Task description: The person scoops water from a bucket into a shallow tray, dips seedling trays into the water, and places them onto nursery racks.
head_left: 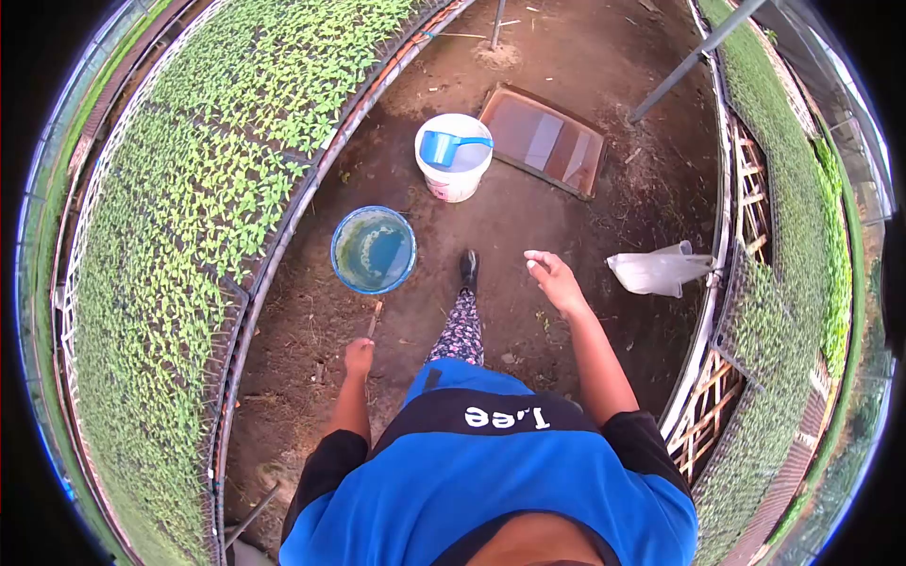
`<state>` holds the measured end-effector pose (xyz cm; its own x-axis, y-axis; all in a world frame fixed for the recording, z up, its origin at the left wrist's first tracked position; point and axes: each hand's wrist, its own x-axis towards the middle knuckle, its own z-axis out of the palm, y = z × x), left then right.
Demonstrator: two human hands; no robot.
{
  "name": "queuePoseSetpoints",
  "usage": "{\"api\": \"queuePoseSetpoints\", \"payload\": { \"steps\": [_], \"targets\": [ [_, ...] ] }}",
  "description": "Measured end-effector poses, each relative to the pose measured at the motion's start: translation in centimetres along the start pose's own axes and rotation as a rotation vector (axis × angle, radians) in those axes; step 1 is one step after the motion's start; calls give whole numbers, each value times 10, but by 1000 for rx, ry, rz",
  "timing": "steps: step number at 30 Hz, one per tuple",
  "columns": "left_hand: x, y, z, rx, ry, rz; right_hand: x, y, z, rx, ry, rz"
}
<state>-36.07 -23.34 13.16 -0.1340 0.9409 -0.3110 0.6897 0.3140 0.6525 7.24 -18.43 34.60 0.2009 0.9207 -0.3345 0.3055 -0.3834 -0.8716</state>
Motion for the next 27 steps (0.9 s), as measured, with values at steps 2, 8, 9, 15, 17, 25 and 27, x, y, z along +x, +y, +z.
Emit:
{"api": "queuePoseSetpoints", "payload": {
  "steps": [2, 8, 9, 15, 17, 25, 27],
  "targets": [
    [45, 8, 32, 183, -205, -156, 64, 1, -5, 15, -41, 12],
    [205, 97, 115, 279, -207, 40, 200, -8, -64, -90, -140, 260],
    [238, 92, 138, 282, -150, 147, 223, -3, -74, -94, -124, 248],
    [342, 300, 123, -125, -41, -88, 348, -12, -108, -28, -114, 304],
    [358, 313, 134, -180, 9, -123, 382, -5, -116, -70, -162, 261],
    [324, 265, 173, -238, 188, -409, 510, 52, -170, -269, -491, 267],
    [317, 223, 210, -242, 227, -392, 522, 15, -178, -1384, -327, -394]
  ]
}}
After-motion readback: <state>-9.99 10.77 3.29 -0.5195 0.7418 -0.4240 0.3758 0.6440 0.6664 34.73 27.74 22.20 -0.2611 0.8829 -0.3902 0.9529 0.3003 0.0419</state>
